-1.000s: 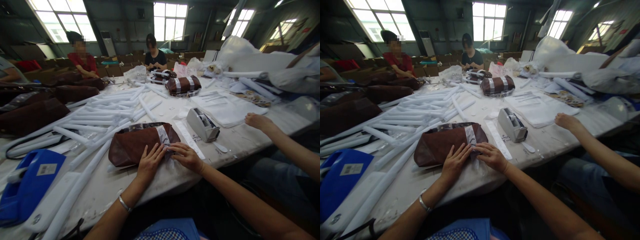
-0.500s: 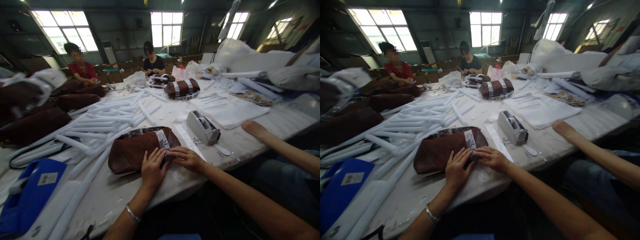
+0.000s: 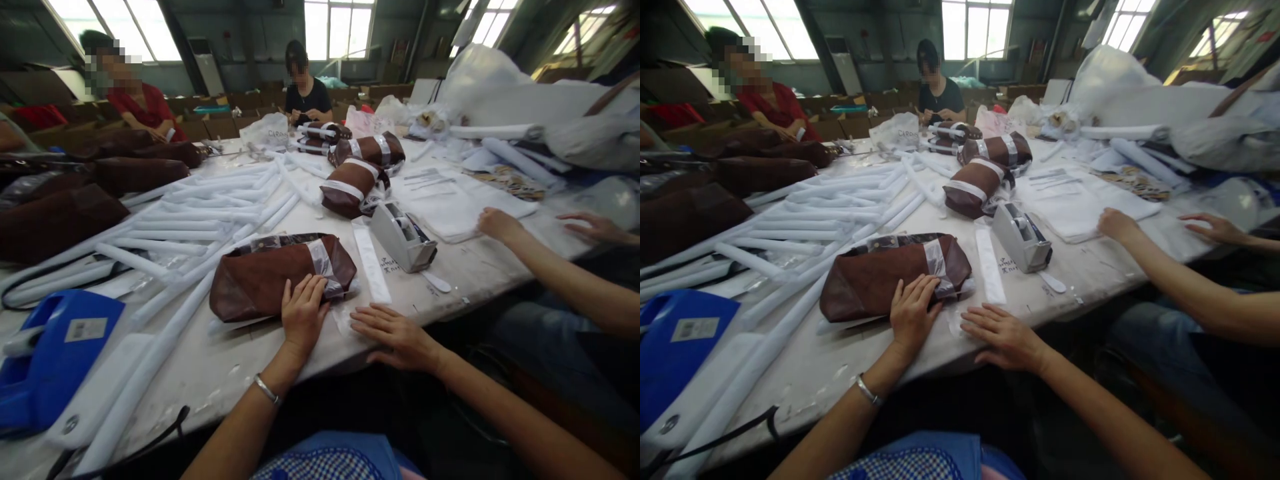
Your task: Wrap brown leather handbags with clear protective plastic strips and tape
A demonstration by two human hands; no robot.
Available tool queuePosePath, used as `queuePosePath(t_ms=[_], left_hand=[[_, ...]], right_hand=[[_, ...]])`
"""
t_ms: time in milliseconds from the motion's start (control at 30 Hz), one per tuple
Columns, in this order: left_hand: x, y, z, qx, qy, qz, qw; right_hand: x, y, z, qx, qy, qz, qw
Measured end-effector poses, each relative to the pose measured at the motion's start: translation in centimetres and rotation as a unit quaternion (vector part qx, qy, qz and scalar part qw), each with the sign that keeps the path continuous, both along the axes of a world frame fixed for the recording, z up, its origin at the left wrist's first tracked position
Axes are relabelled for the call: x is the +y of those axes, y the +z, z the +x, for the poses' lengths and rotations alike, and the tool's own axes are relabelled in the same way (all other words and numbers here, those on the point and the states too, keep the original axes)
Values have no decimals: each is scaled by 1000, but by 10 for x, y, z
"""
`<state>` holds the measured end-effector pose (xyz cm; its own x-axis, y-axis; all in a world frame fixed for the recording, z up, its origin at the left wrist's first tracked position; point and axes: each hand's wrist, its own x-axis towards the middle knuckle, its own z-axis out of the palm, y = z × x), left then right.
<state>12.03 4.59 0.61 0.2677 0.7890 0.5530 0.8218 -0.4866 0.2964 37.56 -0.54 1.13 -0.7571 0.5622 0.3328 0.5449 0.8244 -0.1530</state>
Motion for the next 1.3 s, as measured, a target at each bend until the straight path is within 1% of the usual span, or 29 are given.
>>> queuePosePath(t_ms=[167,367,467,633,733,900,1133,1300], left_hand=[[-1,0,0,7,1,-7,1000],[-1,-1,0,12,3,-4,1000],[-1,-2,0,16,3,-3,1000],[0,-1,-2,9,1,0,1000],[1,-1,-3,6,0,13,1000],[1,-1,-4,23,-7,38,999],[2,-3,3,70,12,60,996],[3,-5,2,69,0,72,995]], right_hand=[[2,-12,-8,60,20,14,998],[12,-9,-21,92,35,45,994],[15,-11,-30,111,37,62,991],[5,-19,-43,145,24,68,987],[-3,-20,-48,161,18,63,985],[-5,-10,-49,179,20,52,982],[12,12,-44,180,21,37,983],[19,19,-45,199,24,17,980]])
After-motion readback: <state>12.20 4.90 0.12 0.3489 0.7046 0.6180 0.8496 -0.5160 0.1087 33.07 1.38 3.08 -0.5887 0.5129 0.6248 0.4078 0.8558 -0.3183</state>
